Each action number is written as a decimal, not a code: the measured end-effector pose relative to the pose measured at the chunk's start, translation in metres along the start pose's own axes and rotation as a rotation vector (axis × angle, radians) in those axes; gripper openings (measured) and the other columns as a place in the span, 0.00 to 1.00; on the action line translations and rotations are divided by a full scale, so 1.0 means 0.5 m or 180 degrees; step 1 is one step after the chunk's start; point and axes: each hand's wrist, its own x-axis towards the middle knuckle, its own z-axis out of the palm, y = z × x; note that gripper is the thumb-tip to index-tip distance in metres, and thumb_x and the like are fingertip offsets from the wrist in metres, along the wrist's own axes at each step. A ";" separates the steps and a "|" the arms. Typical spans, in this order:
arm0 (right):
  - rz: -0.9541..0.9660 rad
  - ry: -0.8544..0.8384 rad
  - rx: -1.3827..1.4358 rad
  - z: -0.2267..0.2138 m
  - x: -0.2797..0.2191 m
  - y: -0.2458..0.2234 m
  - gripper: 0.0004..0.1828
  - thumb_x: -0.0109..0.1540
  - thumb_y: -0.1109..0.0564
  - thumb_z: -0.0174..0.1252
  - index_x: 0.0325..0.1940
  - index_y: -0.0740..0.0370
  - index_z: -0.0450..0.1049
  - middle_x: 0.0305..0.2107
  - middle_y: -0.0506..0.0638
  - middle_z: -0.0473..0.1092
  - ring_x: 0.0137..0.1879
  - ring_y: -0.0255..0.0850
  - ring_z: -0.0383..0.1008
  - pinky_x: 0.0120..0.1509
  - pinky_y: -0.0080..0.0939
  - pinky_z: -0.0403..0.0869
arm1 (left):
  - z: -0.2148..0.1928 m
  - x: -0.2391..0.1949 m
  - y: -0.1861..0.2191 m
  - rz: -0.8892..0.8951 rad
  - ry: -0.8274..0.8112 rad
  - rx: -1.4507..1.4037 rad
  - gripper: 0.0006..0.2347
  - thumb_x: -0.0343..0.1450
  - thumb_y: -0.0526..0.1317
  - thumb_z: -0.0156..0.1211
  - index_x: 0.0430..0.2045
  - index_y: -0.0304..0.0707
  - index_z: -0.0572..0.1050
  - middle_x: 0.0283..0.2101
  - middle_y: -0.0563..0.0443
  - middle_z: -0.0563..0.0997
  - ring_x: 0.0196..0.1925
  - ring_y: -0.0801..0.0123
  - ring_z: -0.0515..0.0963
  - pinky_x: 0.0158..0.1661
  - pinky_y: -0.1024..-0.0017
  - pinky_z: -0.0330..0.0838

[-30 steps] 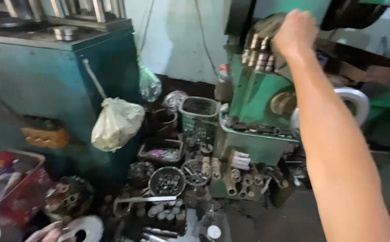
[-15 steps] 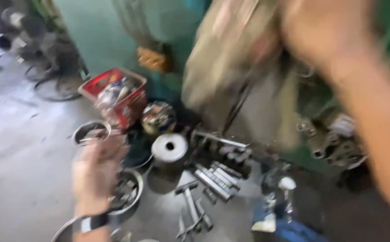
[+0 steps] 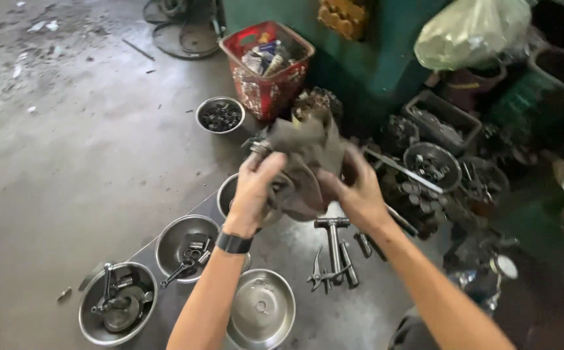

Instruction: The person handles small metal components at a workbench, picking parts from metal bowls, wiping them with a cloth, and placing them into a shallow metal dish. They move between bowls of parts, occasionally using a wrench on a part, and continue sorting and wiping pieces one at a time.

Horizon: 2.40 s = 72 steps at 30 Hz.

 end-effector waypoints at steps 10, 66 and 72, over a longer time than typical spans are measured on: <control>0.1802 -0.0018 0.2828 -0.104 -0.037 0.116 0.21 0.63 0.67 0.45 0.60 0.71 0.71 0.48 0.55 0.76 0.52 0.44 0.77 0.59 0.45 0.74 | 0.053 0.026 -0.032 0.1200 0.0471 0.0986 0.10 0.74 0.39 0.64 0.34 0.27 0.80 0.28 0.53 0.80 0.27 0.76 0.75 0.29 0.77 0.69; 0.2705 -0.0149 0.0990 -0.167 -0.049 0.054 0.16 0.67 0.52 0.59 0.45 0.70 0.79 0.34 0.48 0.77 0.36 0.34 0.74 0.42 0.38 0.74 | 0.168 -0.022 -0.081 0.3718 -0.0476 0.3374 0.06 0.70 0.30 0.66 0.38 0.32 0.79 0.42 0.48 0.81 0.44 0.55 0.80 0.48 0.62 0.75; 0.2227 0.0185 0.2520 -0.126 -0.023 -0.070 0.19 0.68 0.52 0.45 0.51 0.67 0.74 0.44 0.54 0.78 0.48 0.44 0.81 0.57 0.46 0.80 | 0.165 -0.032 -0.075 0.1762 -0.0913 0.3148 0.09 0.66 0.37 0.75 0.34 0.35 0.81 0.34 0.48 0.82 0.34 0.59 0.83 0.38 0.66 0.77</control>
